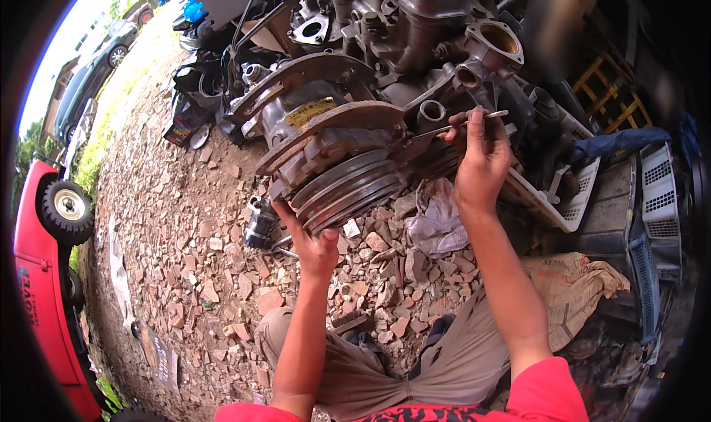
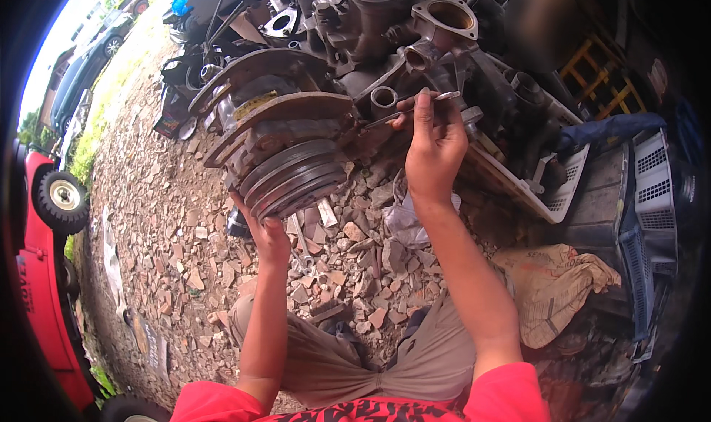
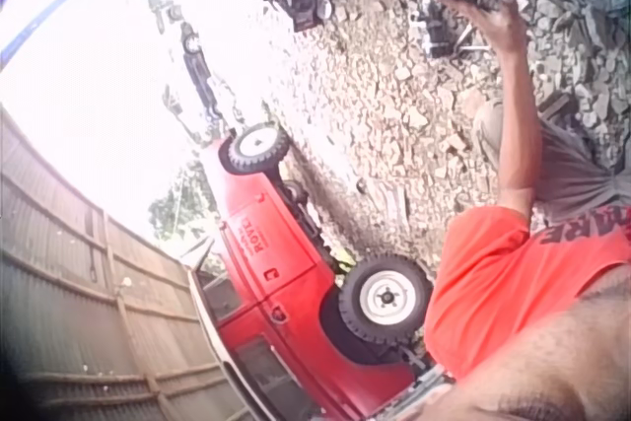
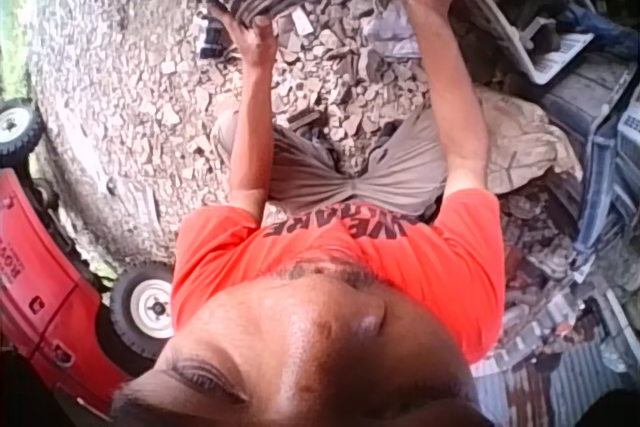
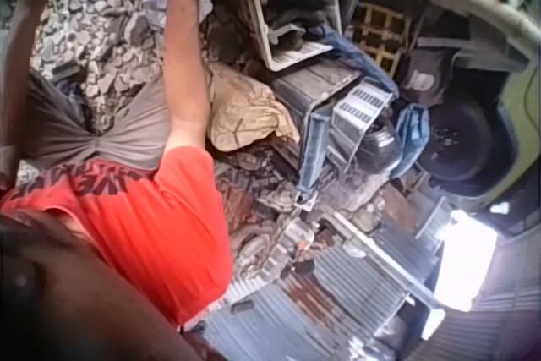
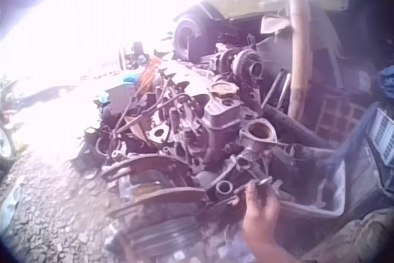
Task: The person sits on the ground and uses a wrench to loosen and tighten bolts on a car engine block. They manipulate the engine's front pulley and alternator assembly while working on the engine.
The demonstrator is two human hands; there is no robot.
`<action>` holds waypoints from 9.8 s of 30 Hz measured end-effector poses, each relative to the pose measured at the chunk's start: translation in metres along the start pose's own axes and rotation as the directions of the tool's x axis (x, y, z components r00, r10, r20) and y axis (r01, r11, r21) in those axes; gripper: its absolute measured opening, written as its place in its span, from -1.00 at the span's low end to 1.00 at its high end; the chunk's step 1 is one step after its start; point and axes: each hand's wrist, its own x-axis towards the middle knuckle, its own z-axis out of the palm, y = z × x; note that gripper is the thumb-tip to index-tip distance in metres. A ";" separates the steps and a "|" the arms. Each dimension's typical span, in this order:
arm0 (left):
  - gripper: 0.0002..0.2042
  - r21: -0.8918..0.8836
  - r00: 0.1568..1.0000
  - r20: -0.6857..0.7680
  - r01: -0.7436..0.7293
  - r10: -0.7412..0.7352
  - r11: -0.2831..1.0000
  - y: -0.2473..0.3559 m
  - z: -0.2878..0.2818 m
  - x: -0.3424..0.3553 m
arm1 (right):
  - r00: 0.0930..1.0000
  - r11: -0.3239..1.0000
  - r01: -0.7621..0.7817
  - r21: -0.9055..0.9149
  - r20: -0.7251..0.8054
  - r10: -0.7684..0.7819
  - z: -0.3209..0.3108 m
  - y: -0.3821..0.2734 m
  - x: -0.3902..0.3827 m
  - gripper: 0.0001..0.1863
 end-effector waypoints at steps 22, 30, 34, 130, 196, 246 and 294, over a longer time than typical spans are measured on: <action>0.27 -0.093 0.995 -0.097 -0.013 0.004 0.996 -0.007 0.006 -0.002 | 0.950 0.943 0.070 -0.327 0.310 0.037 -0.003 -0.025 -0.022 -0.86; 0.26 -0.155 0.998 -0.065 -0.035 0.025 0.987 -0.003 0.007 0.000 | 0.970 0.970 -0.244 0.010 -0.001 0.244 -0.024 -0.010 0.010 -0.70; 0.26 -0.161 0.998 -0.059 -0.028 0.019 0.987 -0.002 0.007 -0.001 | 0.972 0.972 -0.234 0.028 0.005 0.234 -0.022 -0.008 0.007 -0.72; 0.37 -0.055 0.985 -0.002 0.170 -0.170 0.984 0.030 -0.001 0.004 | 0.585 0.704 0.670 -0.236 0.752 -0.305 -0.001 -0.016 -0.025 -0.63; 0.35 -0.350 0.986 0.014 0.161 -0.166 0.923 0.023 -0.001 0.005 | 0.990 0.989 -0.097 -0.114 0.089 0.107 -0.012 -0.012 0.009 -0.71; 0.37 -0.300 0.993 0.034 0.115 -0.109 0.947 0.008 -0.003 0.004 | 0.623 0.793 0.538 -0.286 0.769 -0.145 0.008 -0.033 -0.017 -0.70; 0.29 -0.245 0.989 0.034 0.151 -0.147 0.958 0.013 -0.006 0.004 | 0.990 0.993 -0.115 0.012 0.087 0.114 -0.012 -0.003 0.003 -0.71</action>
